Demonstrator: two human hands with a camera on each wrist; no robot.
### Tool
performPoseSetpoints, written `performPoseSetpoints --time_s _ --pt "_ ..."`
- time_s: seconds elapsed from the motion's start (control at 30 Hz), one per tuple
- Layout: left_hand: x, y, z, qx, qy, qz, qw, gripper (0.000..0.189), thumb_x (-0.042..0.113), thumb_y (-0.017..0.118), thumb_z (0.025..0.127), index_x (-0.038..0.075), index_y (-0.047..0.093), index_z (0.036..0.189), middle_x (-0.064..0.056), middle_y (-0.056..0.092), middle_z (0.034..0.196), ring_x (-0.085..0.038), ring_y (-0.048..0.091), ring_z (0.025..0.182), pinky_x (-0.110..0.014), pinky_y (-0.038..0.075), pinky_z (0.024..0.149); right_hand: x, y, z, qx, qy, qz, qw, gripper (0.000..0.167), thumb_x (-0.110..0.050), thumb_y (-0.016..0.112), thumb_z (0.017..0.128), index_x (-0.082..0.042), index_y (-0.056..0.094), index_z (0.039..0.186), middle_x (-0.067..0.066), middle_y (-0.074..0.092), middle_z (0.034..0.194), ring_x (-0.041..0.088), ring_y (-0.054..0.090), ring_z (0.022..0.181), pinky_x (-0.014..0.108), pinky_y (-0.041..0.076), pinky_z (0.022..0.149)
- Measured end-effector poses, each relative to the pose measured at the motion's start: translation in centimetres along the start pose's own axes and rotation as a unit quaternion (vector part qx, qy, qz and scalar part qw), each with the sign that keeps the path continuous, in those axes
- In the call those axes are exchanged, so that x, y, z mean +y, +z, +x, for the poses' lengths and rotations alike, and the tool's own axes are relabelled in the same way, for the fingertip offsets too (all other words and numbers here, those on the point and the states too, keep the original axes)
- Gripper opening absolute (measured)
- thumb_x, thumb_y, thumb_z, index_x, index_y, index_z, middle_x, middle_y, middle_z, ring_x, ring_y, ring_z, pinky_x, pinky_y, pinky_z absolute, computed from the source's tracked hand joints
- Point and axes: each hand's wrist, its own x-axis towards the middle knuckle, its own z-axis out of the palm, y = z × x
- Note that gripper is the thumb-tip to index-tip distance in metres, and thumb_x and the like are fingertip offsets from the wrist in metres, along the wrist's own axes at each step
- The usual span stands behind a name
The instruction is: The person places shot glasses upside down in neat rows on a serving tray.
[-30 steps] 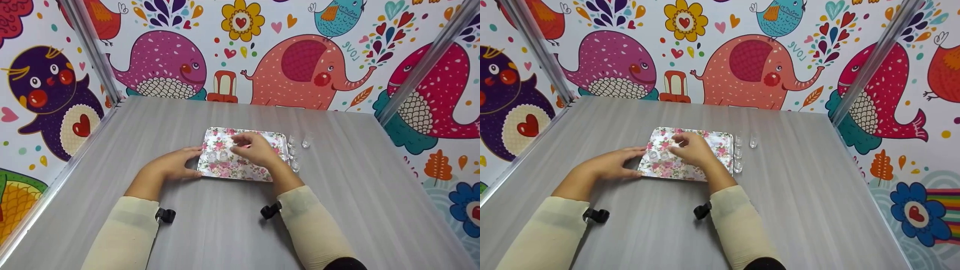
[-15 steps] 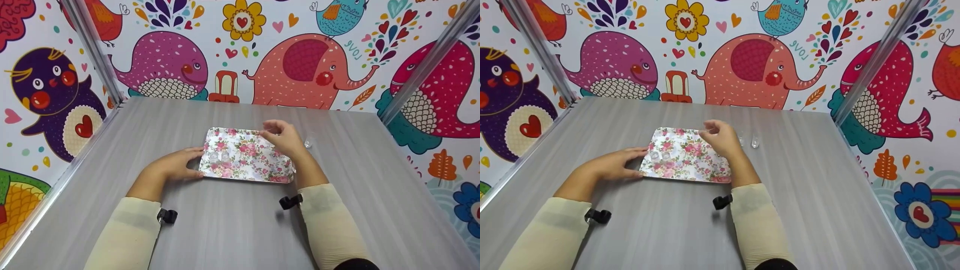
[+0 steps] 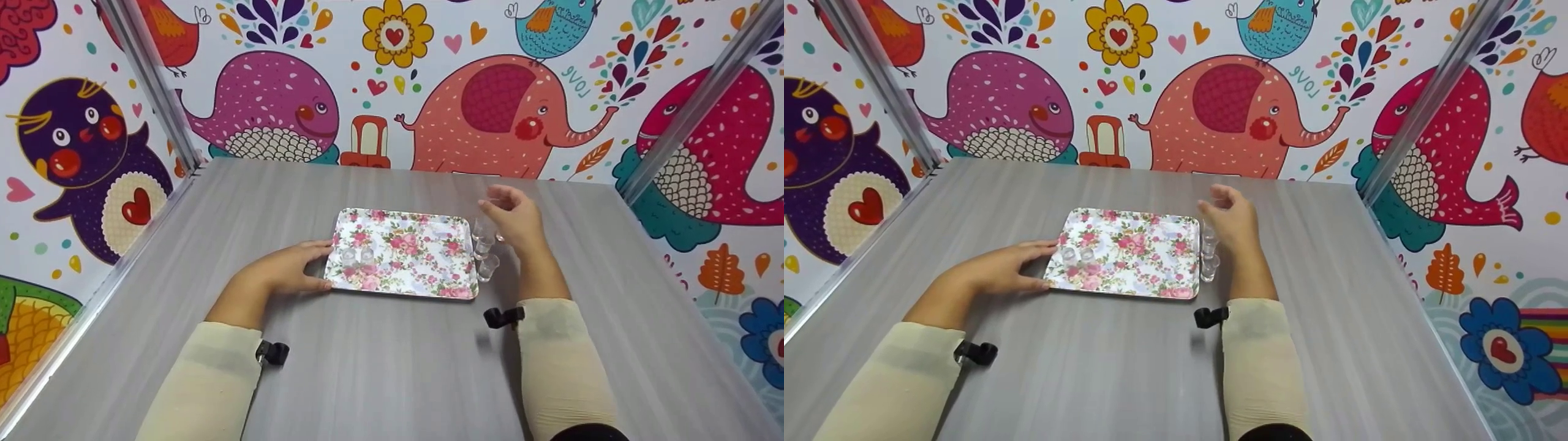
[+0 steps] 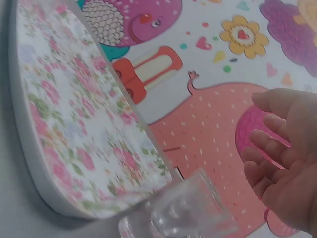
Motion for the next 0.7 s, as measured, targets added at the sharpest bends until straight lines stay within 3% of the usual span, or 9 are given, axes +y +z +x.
performPoseSetpoints --time_s 0.27,0.43,0.7 --pt "0.0 -0.1 0.0 -0.001 0.004 -0.002 1.0 0.085 0.04 0.081 0.095 0.007 0.043 0.164 -0.007 0.032 0.177 -0.036 0.026 0.166 -0.057 0.023 0.136 2.2 -1.9 0.9 0.032 0.068 0.008 0.9971 0.054 -0.038 0.077 0.099 -0.02 0.06 0.148 0.009 0.059 0.152 0.026 0.053 0.141 0.042 0.048 0.123" --pt "-0.2 0.1 0.1 -0.002 0.003 0.004 1.0 0.085 0.042 0.081 0.095 0.009 0.043 0.164 -0.006 0.033 0.177 -0.035 0.028 0.165 -0.057 0.025 0.135 3.7 -2.0 1.4 0.039 0.092 0.007 0.9949 0.059 -0.031 0.077 0.099 -0.016 0.056 0.153 0.011 0.056 0.157 0.028 0.052 0.144 0.043 0.048 0.122" --pt "-0.2 0.0 0.0 0.001 0.003 0.001 1.0 0.085 0.042 0.082 0.095 0.009 0.044 0.164 -0.005 0.033 0.177 -0.035 0.028 0.165 -0.056 0.025 0.136 5.0 -1.9 1.8 -0.008 0.15 0.005 0.9886 0.075 -0.026 0.077 0.098 -0.015 0.042 0.164 0.01 0.049 0.167 0.032 0.05 0.147 0.047 0.05 0.119"
